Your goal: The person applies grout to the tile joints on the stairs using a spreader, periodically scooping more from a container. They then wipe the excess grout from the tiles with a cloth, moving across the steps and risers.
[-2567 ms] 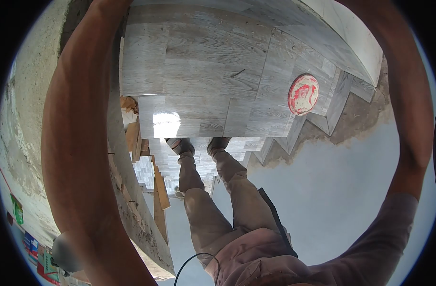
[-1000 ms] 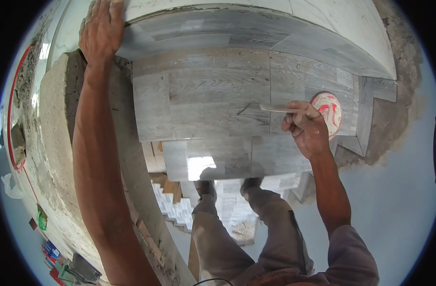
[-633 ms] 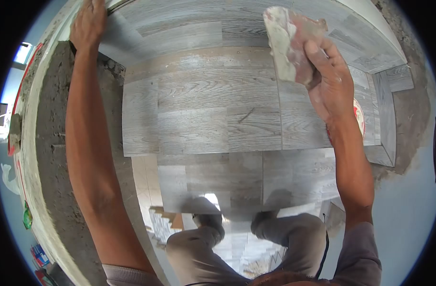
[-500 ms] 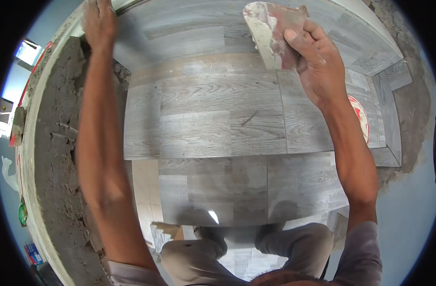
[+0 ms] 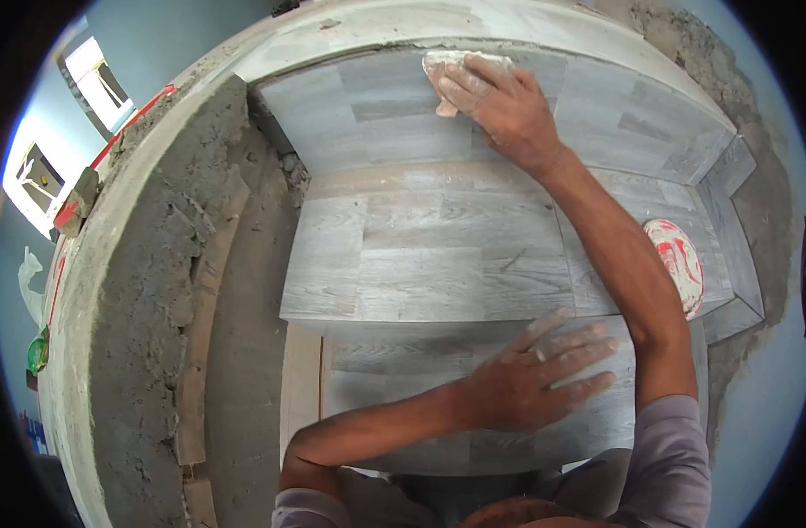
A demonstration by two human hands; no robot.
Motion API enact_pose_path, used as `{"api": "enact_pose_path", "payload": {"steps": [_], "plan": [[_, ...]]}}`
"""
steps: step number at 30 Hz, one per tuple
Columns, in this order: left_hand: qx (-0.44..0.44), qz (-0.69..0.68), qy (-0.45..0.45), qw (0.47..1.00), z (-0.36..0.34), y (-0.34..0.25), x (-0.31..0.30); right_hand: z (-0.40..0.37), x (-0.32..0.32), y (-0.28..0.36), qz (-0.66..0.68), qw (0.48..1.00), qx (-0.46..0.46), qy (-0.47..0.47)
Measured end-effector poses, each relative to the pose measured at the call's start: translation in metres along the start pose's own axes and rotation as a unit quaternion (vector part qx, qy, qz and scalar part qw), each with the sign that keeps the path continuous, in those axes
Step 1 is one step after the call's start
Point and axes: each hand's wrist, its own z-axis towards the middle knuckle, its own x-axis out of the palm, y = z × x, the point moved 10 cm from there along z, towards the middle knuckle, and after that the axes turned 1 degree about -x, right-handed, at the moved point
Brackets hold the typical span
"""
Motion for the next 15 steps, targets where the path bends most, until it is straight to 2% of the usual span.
{"api": "enact_pose_path", "payload": {"steps": [1,3,6,11,13,15], "plan": [[0.008,0.004,-0.001,1.0,-0.005,0.003,-0.003,0.003,0.003,0.001,0.0,1.0,0.009,0.002],[-0.081,0.05,-0.059,0.994,-0.019,0.028,-0.024,0.005,0.012,0.006,-0.01,1.0,0.007,0.002],[-0.107,0.116,-0.117,0.98,-0.041,0.05,-0.053,0.01,0.022,0.009,-0.04,0.999,0.016,0.007],[-0.112,0.154,-0.131,0.973,-0.054,0.069,-0.059,-0.007,0.038,0.016,-0.056,0.997,0.032,0.03],[-0.116,0.166,-0.138,0.969,-0.06,0.079,-0.06,-0.02,0.041,0.021,0.019,0.997,0.033,0.066],[-0.169,0.143,-0.153,0.963,-0.064,0.099,-0.065,-0.014,0.032,0.013,0.002,0.999,0.016,0.028]]}}
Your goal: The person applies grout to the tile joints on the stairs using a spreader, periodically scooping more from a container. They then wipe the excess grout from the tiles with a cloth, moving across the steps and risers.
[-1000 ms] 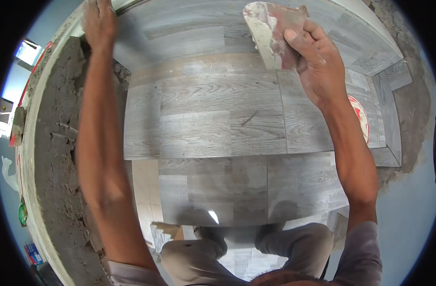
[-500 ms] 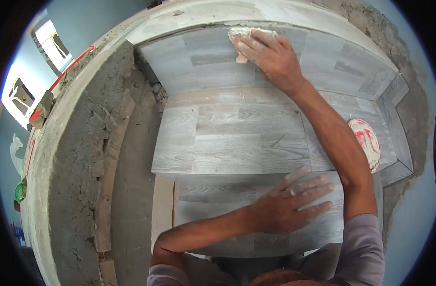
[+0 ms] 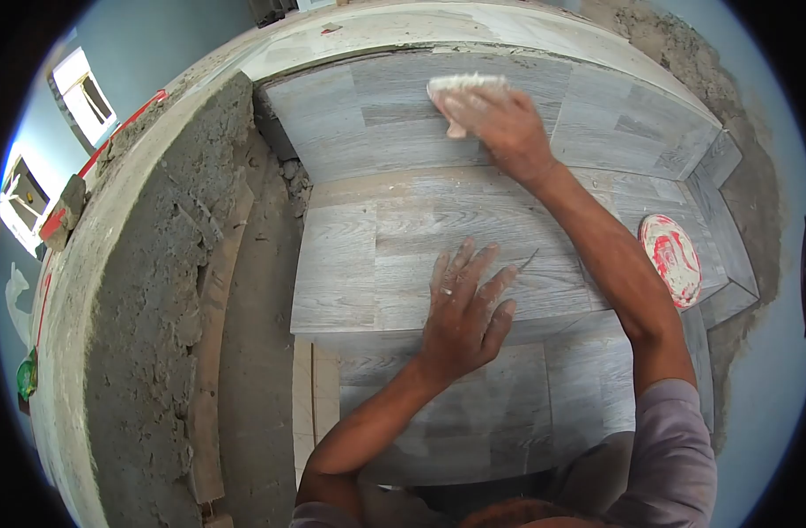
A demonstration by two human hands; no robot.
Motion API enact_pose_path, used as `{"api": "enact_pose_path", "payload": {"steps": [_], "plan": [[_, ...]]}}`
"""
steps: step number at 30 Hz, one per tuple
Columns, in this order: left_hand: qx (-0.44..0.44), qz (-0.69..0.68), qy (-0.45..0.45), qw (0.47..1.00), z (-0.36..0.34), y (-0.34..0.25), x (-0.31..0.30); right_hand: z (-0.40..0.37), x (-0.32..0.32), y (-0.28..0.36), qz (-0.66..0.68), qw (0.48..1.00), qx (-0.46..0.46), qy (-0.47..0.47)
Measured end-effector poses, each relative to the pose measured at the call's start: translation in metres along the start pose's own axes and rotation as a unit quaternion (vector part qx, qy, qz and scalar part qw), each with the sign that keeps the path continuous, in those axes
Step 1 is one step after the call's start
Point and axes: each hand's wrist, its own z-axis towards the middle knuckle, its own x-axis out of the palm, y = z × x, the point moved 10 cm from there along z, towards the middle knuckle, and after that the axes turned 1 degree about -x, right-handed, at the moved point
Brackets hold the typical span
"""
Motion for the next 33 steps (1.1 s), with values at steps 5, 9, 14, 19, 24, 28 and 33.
{"api": "enact_pose_path", "payload": {"steps": [5,9,14,19,24,28,33], "plan": [[-0.003,0.017,0.022,1.0,0.001,-0.003,0.008,0.013,-0.018,-0.029,-0.037,0.999,0.022,-0.012],[-0.004,0.032,0.032,0.999,0.0,-0.003,0.01,-0.009,-0.01,-0.022,-0.005,0.999,0.025,0.043],[0.002,0.056,0.045,0.997,-0.003,-0.007,0.017,-0.004,-0.018,-0.05,-0.084,0.996,0.041,0.01],[0.006,0.063,0.042,0.997,0.001,-0.008,0.017,-0.014,-0.027,-0.043,0.011,0.998,0.032,0.046],[0.012,0.079,0.039,0.996,0.0,-0.009,0.019,-0.015,-0.039,-0.063,-0.061,0.996,0.052,0.025],[0.012,0.074,0.043,0.996,0.001,-0.009,0.019,-0.02,-0.04,-0.064,0.024,0.997,0.051,0.051],[0.017,0.084,0.043,0.995,0.0,-0.01,0.019,-0.025,-0.037,-0.056,0.012,0.998,0.024,0.05]]}}
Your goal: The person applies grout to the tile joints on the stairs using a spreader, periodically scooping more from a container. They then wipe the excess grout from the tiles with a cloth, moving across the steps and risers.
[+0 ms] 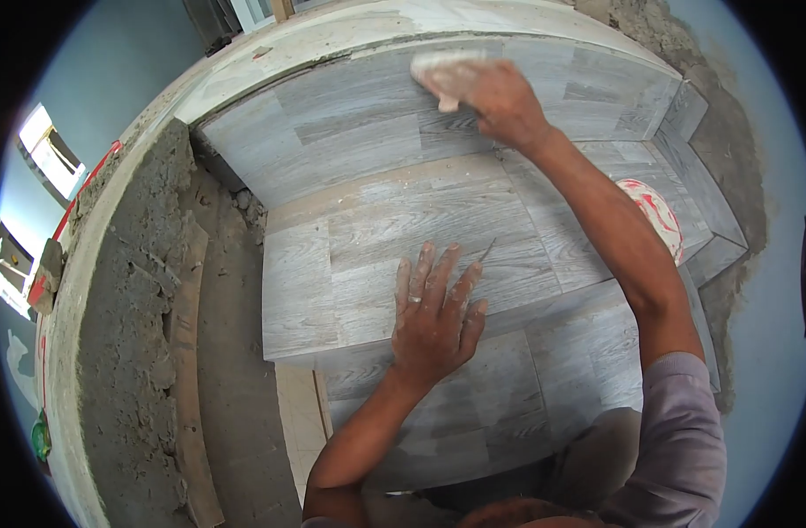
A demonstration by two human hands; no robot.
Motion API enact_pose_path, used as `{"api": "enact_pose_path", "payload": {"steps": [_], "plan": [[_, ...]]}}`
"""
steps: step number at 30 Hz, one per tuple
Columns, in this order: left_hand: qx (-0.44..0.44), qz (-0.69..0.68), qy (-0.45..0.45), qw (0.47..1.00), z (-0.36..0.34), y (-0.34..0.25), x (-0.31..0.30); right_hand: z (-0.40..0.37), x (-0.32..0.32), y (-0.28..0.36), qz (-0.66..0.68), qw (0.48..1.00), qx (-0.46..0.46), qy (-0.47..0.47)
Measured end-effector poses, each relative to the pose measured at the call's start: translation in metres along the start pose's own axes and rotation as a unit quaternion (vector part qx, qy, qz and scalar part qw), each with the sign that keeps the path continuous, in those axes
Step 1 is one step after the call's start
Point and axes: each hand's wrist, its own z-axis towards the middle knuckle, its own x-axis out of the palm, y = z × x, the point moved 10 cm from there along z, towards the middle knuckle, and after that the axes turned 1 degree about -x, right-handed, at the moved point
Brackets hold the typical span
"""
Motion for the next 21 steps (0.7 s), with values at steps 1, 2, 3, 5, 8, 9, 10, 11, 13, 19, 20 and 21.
{"api": "enact_pose_path", "payload": {"steps": [1,2,3,5,8,9,10,11,13,19,20,21], "plan": [[0.003,-0.002,-0.002,1.0,0.001,-0.001,-0.001,-0.008,0.005,0.0,0.037,0.999,0.02,0.032],[0.0,-0.002,0.002,1.0,0.0,-0.001,-0.001,-0.011,0.0,0.0,0.033,0.999,0.021,0.033],[-0.003,0.0,0.005,1.0,0.0,0.0,-0.001,-0.013,-0.013,-0.007,0.044,0.998,0.051,-0.006],[0.001,0.002,0.003,1.0,0.002,0.0,-0.001,-0.01,-0.04,-0.024,0.039,0.993,0.066,-0.091],[0.001,0.006,0.01,1.0,-0.001,-0.001,0.001,-0.025,-0.056,-0.082,0.097,0.926,0.331,-0.156],[0.003,0.008,0.006,1.0,0.0,-0.001,0.001,-0.018,-0.063,-0.087,0.098,0.926,0.33,-0.156],[0.0,0.008,0.004,1.0,0.0,-0.001,0.002,-0.011,-0.074,-0.093,0.072,0.927,0.332,-0.157],[0.002,0.004,0.005,1.0,-0.001,-0.001,0.002,-0.004,-0.082,-0.097,0.046,0.928,0.334,-0.158],[0.001,0.003,0.006,1.0,-0.001,-0.001,0.002,0.021,-0.07,-0.11,-0.03,0.942,0.333,-0.028],[0.009,0.004,0.01,1.0,-0.001,-0.003,0.003,0.111,0.018,-0.053,-0.045,0.958,0.247,0.14],[0.01,0.005,0.009,1.0,-0.002,-0.002,0.003,0.127,0.027,-0.026,-0.003,0.979,0.183,0.089],[0.012,0.006,0.006,1.0,-0.002,-0.002,0.002,0.138,0.048,-0.006,0.014,0.941,0.24,0.236]]}}
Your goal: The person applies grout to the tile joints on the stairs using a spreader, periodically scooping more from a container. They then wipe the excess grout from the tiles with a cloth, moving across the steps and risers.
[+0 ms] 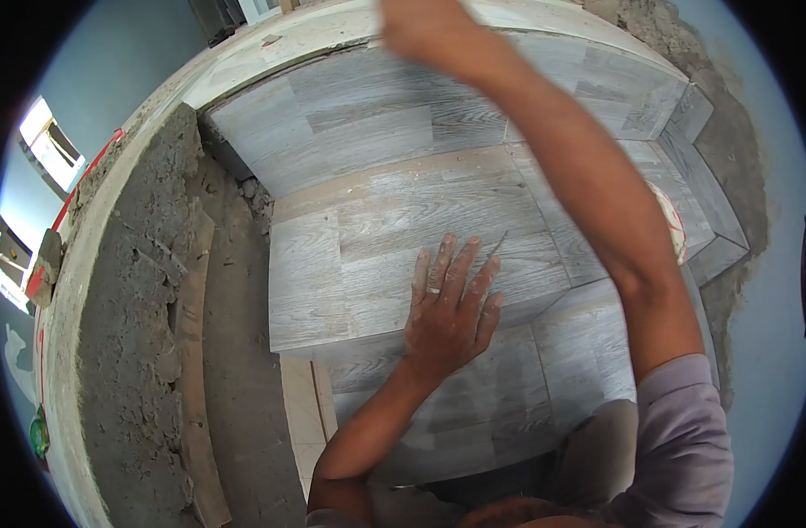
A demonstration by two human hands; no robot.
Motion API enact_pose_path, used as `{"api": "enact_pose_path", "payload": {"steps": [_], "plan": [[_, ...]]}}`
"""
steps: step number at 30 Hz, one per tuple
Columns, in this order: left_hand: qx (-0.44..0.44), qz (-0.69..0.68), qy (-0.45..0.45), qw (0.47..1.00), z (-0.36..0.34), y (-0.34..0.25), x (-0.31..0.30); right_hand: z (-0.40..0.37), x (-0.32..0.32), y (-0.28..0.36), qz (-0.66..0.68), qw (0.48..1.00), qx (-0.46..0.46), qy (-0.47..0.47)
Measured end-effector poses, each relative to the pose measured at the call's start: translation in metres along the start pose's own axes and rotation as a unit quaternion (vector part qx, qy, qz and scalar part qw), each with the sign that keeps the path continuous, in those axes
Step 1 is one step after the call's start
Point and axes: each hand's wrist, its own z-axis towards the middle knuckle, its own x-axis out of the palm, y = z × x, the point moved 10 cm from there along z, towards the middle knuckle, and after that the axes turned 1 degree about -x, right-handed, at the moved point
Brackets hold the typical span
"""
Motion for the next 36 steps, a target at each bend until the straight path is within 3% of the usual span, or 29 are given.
{"api": "enact_pose_path", "payload": {"steps": [2,5,6,8,10,13,17,19,21,22,26,28,32,34,36], "plan": [[0.0,-0.002,0.006,1.0,-0.001,0.0,-0.001,-0.01,-0.007,0.043,0.118,0.993,-0.006,-0.001],[0.0,-0.001,0.008,1.0,0.0,0.001,-0.003,-0.047,-0.013,0.051,0.243,0.97,0.005,-0.014],[-0.005,0.0,0.008,1.0,0.0,0.002,-0.003,-0.061,-0.016,0.045,0.322,0.947,-0.003,-0.019],[-0.001,0.0,0.005,1.0,-0.001,0.003,-0.003,-0.103,-0.004,-0.007,0.399,0.914,0.066,-0.01],[0.004,-0.001,0.008,1.0,-0.003,0.002,-0.001,-0.164,-0.033,-0.055,0.529,0.843,0.091,-0.042],[0.006,-0.011,0.025,1.0,-0.002,0.001,0.004,-0.256,-0.083,-0.156,0.469,0.841,0.254,-0.094],[-0.026,-0.024,0.062,0.997,0.016,-0.013,0.02,-0.341,-0.132,-0.25,0.407,0.852,0.324,-0.058],[-0.086,-0.185,0.09,0.975,0.033,-0.027,0.039,-0.367,-0.138,-0.275,0.382,0.855,0.348,-0.049],[-0.06,-0.191,0.116,0.973,0.054,-0.057,0.066,-0.368,-0.131,-0.272,0.159,0.95,0.263,0.065],[-0.038,-0.195,0.138,0.97,0.066,-0.076,0.082,-0.367,-0.13,-0.26,0.113,0.961,0.24,0.082],[-0.019,-0.189,0.136,0.972,0.105,-0.112,0.147,-0.364,-0.105,-0.274,0.129,0.973,0.179,0.071],[-0.039,-0.106,0.184,0.976,0.113,-0.118,0.178,-0.363,-0.088,-0.293,0.089,0.972,0.184,0.112],[-0.097,-0.094,0.224,0.965,0.12,-0.125,0.201,-0.36,-0.081,-0.309,0.094,0.979,0.168,0.072],[-0.116,-0.093,0.24,0.959,0.118,-0.126,0.207,-0.356,-0.074,-0.288,0.168,0.972,0.113,0.118],[-0.118,-0.086,0.239,0.96,0.116,-0.125,0.214,-0.357,-0.064,-0.285,0.172,0.978,0.068,0.098]]}}
